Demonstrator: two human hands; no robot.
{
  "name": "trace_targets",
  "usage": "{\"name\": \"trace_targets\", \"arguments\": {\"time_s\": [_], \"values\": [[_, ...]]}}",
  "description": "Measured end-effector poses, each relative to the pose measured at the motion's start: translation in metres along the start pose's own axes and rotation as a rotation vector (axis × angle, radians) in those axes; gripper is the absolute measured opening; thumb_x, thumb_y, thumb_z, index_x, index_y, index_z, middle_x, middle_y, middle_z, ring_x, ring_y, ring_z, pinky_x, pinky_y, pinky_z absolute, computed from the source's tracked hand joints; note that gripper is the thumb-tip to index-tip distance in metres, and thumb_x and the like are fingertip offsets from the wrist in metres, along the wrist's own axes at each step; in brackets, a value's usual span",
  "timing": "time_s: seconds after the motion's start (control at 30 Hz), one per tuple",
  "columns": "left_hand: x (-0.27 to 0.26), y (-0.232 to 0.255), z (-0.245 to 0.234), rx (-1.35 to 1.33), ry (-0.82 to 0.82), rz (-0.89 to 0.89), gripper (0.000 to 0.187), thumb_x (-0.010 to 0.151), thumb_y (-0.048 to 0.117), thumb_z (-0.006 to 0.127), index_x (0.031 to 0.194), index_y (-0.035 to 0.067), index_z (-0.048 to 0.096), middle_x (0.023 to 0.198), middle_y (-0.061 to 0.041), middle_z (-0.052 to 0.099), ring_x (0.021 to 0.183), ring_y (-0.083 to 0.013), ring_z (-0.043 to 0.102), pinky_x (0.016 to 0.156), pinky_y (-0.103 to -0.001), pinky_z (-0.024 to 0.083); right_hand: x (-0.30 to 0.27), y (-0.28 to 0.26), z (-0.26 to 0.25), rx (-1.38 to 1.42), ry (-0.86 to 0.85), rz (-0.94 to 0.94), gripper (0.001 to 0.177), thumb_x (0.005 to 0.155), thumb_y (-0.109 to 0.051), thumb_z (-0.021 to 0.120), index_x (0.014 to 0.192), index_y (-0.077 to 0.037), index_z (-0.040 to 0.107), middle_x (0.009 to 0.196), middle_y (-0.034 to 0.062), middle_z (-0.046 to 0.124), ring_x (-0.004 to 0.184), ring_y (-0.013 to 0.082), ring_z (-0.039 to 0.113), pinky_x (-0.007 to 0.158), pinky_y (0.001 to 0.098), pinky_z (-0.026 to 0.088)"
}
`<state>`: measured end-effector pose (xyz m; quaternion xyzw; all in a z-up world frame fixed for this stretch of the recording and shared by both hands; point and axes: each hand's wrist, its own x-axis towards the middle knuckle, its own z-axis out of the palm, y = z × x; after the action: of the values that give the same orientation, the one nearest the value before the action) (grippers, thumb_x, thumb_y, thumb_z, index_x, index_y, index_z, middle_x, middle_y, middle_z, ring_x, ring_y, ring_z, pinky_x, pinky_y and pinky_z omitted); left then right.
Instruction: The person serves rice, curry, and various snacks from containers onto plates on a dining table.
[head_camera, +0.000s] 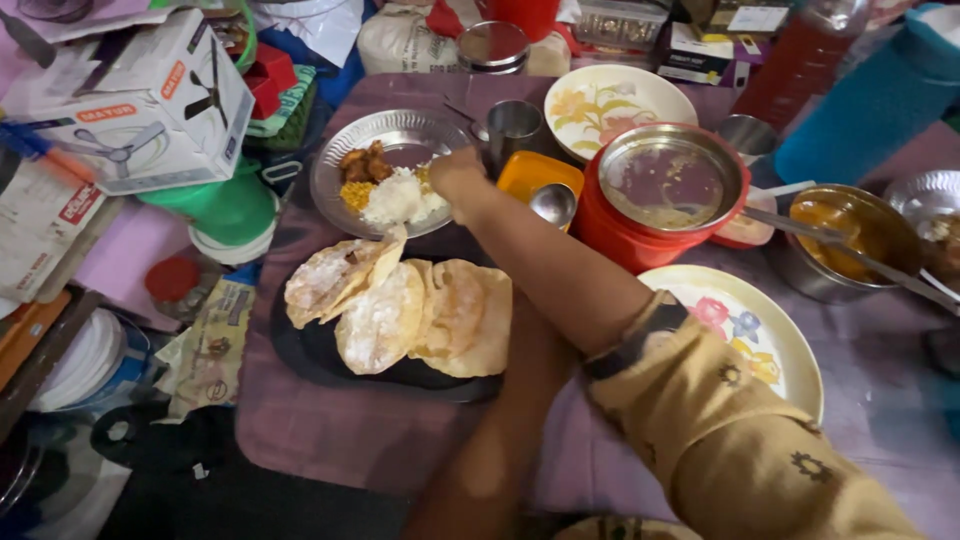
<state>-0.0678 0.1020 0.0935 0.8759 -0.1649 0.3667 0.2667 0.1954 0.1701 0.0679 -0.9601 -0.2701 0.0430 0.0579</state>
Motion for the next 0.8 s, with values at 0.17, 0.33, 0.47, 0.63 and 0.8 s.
{"name": "trace_targets", "arguments": {"time_s": [0.17,0.33,0.47,0.63,0.8], "values": [[0.0,0.006,0.012,-0.019,-0.045,0.031,0.067,0.09,0.041,0.069,0.141,0.001,0.053,0.147,-0.027,0.046,0.14,-0.0505,0.04,0.114,-0.064,0.034,-0.102,-0.011,-0.045,0.898,0.594,0.053,0.076,0.083,-0.007,0.072,0.151,0.003,0.039,0.146,0.0279,0.052,0.136,0.0404,0.052,0.11,0.0418,0.044],[-0.004,-0.003,0.018,-0.038,-0.08,0.044,0.069,0.09,0.045,0.07,0.142,0.002,0.052,0.148,-0.027,0.045,0.141,-0.0501,0.039,0.115,-0.065,0.032,-0.22,0.03,-0.103,0.818,0.734,-0.174,0.063,0.086,-0.015,0.073,0.144,-0.004,0.049,0.141,0.0206,0.06,0.132,0.0351,0.061,0.107,0.039,0.05],[-0.011,0.012,0.033,-0.05,-0.066,0.066,0.07,0.092,0.048,0.069,0.144,0.004,0.052,0.153,-0.027,0.042,0.146,-0.049,0.035,0.117,-0.067,0.03,-0.275,0.113,-0.116,0.247,0.734,-0.12,0.026,0.084,-0.008,0.072,0.109,-0.006,0.075,0.11,0.0169,0.072,0.105,0.0394,0.066,0.093,0.0469,0.052],[-0.018,0.014,0.046,-0.048,-0.043,0.091,0.069,0.096,0.05,0.066,0.148,0.007,0.053,0.159,-0.027,0.038,0.152,-0.0465,0.029,0.12,-0.067,0.026,-0.323,0.195,-0.108,-0.067,0.667,-0.068,0.009,0.083,-0.01,0.076,0.091,-0.011,0.081,0.095,0.0084,0.076,0.094,0.0302,0.068,0.093,0.0438,0.052],[-0.018,0.019,0.058,-0.003,-0.09,0.15,0.061,0.096,0.048,0.066,0.14,0.006,0.06,0.157,-0.026,0.041,0.151,-0.0466,0.032,0.121,-0.067,0.026,-0.329,0.232,-0.098,-0.106,0.687,-0.187,0.015,0.077,-0.011,0.076,0.09,-0.011,0.082,0.096,0.0065,0.076,0.097,0.0281,0.065,0.088,0.042,0.052]]}}
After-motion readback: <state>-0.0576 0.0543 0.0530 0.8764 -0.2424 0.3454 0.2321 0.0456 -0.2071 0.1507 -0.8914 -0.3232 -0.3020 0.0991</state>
